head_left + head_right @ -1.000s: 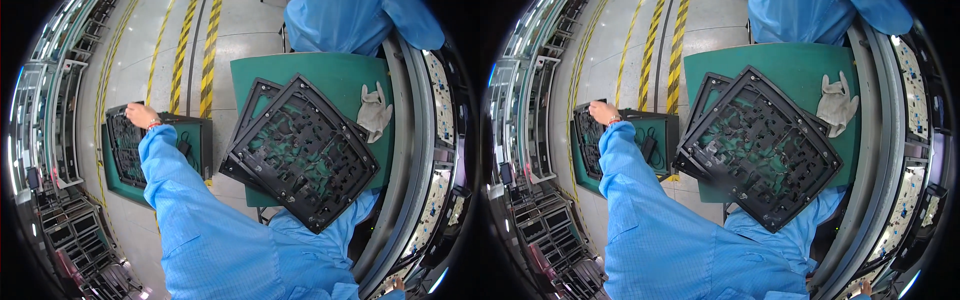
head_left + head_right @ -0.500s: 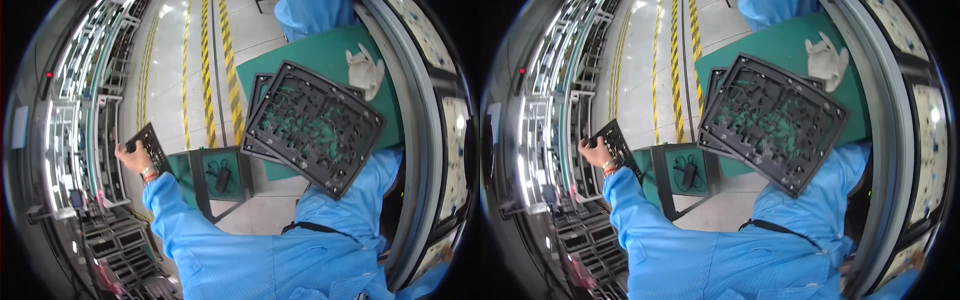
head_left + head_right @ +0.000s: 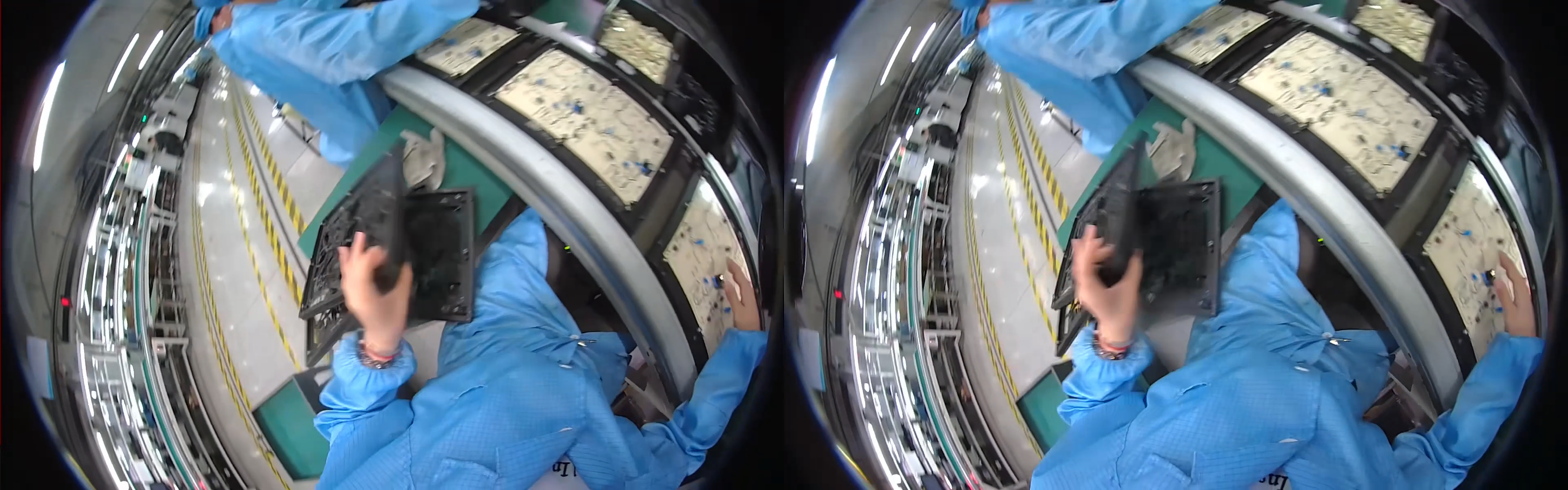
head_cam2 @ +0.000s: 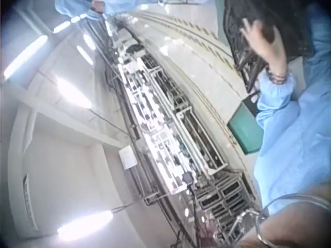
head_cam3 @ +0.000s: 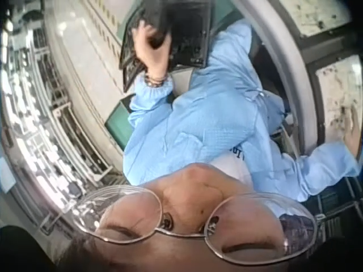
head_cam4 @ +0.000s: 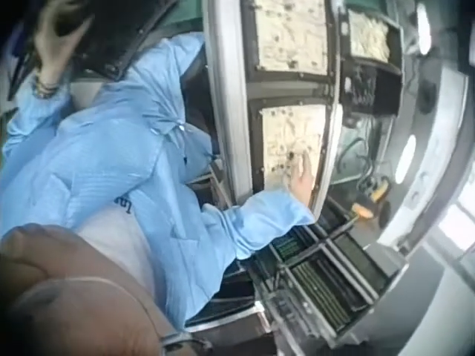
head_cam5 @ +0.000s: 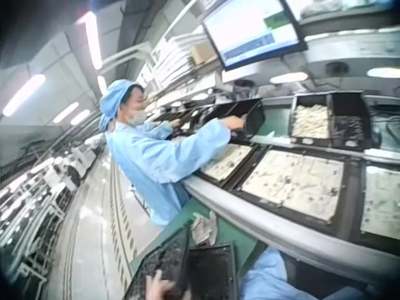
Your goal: The person assembles small electronic components onto circuit boards by hand, taking components from bins and placing them onto the boards according to a template.
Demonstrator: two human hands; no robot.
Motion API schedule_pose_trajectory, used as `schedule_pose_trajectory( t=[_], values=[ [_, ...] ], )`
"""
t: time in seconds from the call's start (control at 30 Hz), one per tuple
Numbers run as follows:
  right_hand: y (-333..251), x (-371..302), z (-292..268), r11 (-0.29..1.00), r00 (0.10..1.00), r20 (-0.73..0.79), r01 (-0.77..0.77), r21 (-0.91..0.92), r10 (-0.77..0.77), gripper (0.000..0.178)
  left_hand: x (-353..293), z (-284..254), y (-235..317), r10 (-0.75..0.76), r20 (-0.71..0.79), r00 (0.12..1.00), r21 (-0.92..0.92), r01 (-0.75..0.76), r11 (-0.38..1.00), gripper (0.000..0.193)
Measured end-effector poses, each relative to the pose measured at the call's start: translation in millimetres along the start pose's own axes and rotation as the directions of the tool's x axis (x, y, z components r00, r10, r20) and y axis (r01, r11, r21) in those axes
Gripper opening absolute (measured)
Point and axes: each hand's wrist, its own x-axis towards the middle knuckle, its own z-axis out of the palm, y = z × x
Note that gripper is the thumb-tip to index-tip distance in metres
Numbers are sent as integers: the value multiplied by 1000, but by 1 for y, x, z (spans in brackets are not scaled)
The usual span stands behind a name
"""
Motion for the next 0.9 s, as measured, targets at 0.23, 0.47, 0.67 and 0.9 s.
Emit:
schedule_pose_trajectory(
  t=[0.23, 0.47, 0.67, 0.9],
  values=[
    [-19, -43, 23, 992, 977, -176, -114, 52, 121, 46, -30, 82, 38, -54, 623, 780, -38, 100, 994, 97],
    [-2, -27, 27, 923, 961, -277, -100, -371, -7, 55, 81, 110, 162, 523, 530, 668, -576, -168, 800, 40],
    [-23, -7, 24, 913, 948, -277, -246, -327, 156, 59, 117, 211, 291, 895, 417, 158, -815, -370, 446, 43],
    [-8, -2, 14, 911, 955, -220, -262, -319, 198, 65, 95, 292, 353, 937, 331, -108, -846, -475, 244, 56]
  ],
)
